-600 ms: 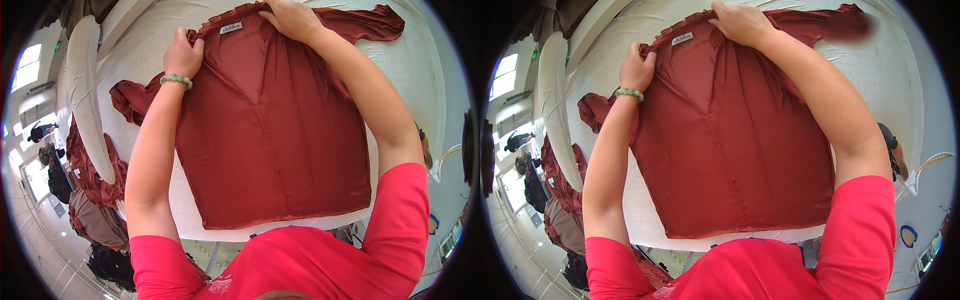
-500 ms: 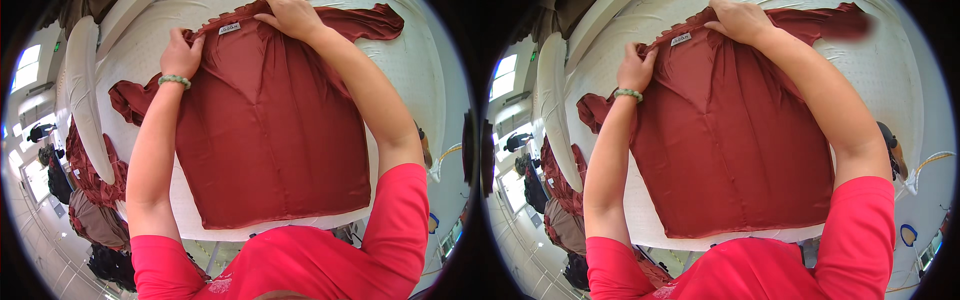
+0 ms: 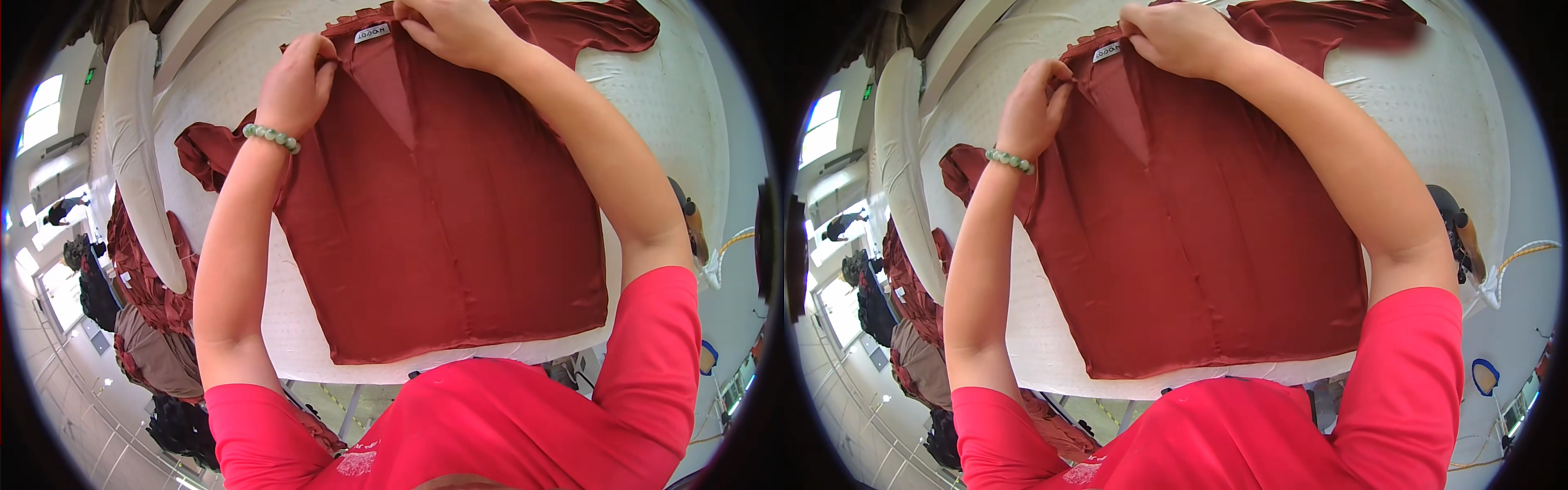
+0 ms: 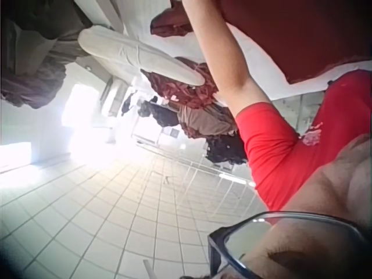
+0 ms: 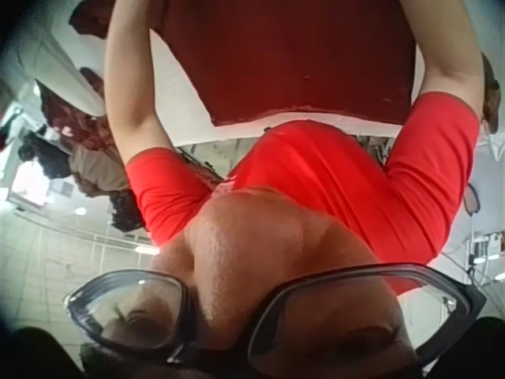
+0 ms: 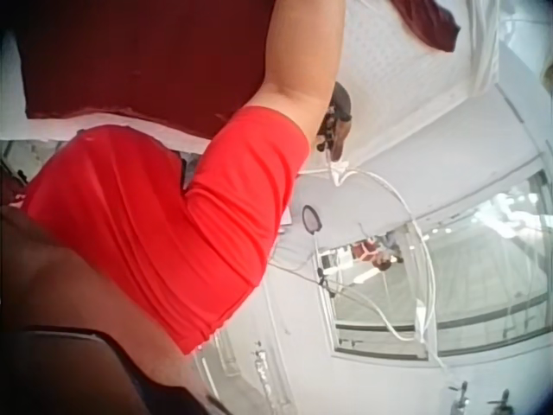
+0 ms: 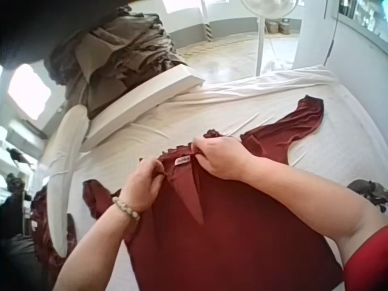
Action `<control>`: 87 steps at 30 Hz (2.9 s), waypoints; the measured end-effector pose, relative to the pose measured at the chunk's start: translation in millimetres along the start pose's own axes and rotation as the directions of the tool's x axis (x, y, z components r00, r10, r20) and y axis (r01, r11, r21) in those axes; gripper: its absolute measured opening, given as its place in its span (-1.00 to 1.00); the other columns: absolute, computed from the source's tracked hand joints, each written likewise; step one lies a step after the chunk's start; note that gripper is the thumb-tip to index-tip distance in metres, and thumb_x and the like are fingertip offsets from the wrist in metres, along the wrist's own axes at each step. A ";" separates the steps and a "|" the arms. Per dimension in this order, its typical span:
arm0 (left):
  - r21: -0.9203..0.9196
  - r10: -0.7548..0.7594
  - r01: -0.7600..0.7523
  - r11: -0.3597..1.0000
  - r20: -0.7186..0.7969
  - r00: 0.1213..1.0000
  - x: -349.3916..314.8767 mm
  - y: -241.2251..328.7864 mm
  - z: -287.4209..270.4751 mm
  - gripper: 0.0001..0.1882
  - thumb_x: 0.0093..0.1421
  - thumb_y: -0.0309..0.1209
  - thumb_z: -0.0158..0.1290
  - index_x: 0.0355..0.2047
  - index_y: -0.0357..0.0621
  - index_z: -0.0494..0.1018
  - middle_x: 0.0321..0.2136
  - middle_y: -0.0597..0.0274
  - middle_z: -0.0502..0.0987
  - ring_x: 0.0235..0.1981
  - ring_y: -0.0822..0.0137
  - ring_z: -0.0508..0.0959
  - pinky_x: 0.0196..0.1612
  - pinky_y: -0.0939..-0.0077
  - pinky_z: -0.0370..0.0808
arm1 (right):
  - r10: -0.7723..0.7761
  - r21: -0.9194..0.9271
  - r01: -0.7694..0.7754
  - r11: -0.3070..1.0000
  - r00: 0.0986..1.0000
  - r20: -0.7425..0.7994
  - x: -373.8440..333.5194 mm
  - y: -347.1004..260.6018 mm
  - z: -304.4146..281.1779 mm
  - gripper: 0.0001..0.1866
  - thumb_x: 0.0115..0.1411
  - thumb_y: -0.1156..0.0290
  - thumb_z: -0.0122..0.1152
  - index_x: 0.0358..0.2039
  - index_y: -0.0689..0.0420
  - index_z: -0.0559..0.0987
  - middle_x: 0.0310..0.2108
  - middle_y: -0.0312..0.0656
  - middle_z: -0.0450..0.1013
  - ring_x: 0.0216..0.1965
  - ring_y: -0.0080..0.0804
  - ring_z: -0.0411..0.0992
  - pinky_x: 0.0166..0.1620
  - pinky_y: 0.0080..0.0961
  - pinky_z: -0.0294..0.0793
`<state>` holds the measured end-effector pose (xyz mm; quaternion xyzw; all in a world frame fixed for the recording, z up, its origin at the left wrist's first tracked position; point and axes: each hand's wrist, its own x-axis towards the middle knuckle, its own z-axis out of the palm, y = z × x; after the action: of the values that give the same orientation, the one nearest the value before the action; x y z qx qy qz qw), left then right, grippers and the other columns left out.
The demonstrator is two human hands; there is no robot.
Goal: The recorder is ironing and then folding a red shirt on a workbench in an industrial setting.
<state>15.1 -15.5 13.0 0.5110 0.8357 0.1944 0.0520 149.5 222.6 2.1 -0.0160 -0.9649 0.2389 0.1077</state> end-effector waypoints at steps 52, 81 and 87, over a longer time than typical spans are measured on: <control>-0.628 0.161 0.063 0.776 0.293 0.942 -249.6 175.6 12.3 -0.80 0.30 -0.43 0.15 -0.10 -0.24 0.57 -0.34 0.16 0.64 -0.35 0.17 0.64 -0.29 0.36 0.58 | 0.878 0.897 -0.171 -0.407 0.199 0.436 -425.4 -364.0 53.9 -0.50 0.42 0.29 0.14 0.29 0.24 0.41 -0.21 -0.09 0.63 -0.38 -0.49 0.59 -0.28 -0.57 0.59; -0.431 0.022 0.578 0.693 0.814 0.581 -32.4 76.8 24.6 -0.88 0.36 -0.32 0.16 -0.27 -0.03 0.49 -0.59 0.47 0.48 -0.73 0.65 0.28 -0.67 0.76 0.15 | 0.836 0.833 0.092 -0.546 0.121 0.535 -395.2 -352.8 72.8 -0.81 0.31 0.26 0.35 -0.20 0.05 0.57 -0.41 -0.21 0.64 -0.60 -0.60 0.52 -0.53 -0.62 0.46; -0.397 0.024 0.481 0.782 0.790 0.613 -36.3 71.8 22.9 -0.86 0.35 -0.31 0.18 -0.32 -0.01 0.49 -0.55 0.45 0.54 -0.74 0.65 0.27 -0.65 0.74 0.16 | 0.862 0.862 0.033 -0.506 0.046 0.505 -393.9 -354.4 75.3 -0.78 0.32 0.21 0.34 -0.32 0.10 0.61 -0.43 -0.19 0.64 -0.57 -0.63 0.52 -0.49 -0.66 0.50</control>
<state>98.6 -12.2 15.0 0.3851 0.6956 0.1953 0.5741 525.1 -158.0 22.9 -0.5942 -0.1382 0.7529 0.2471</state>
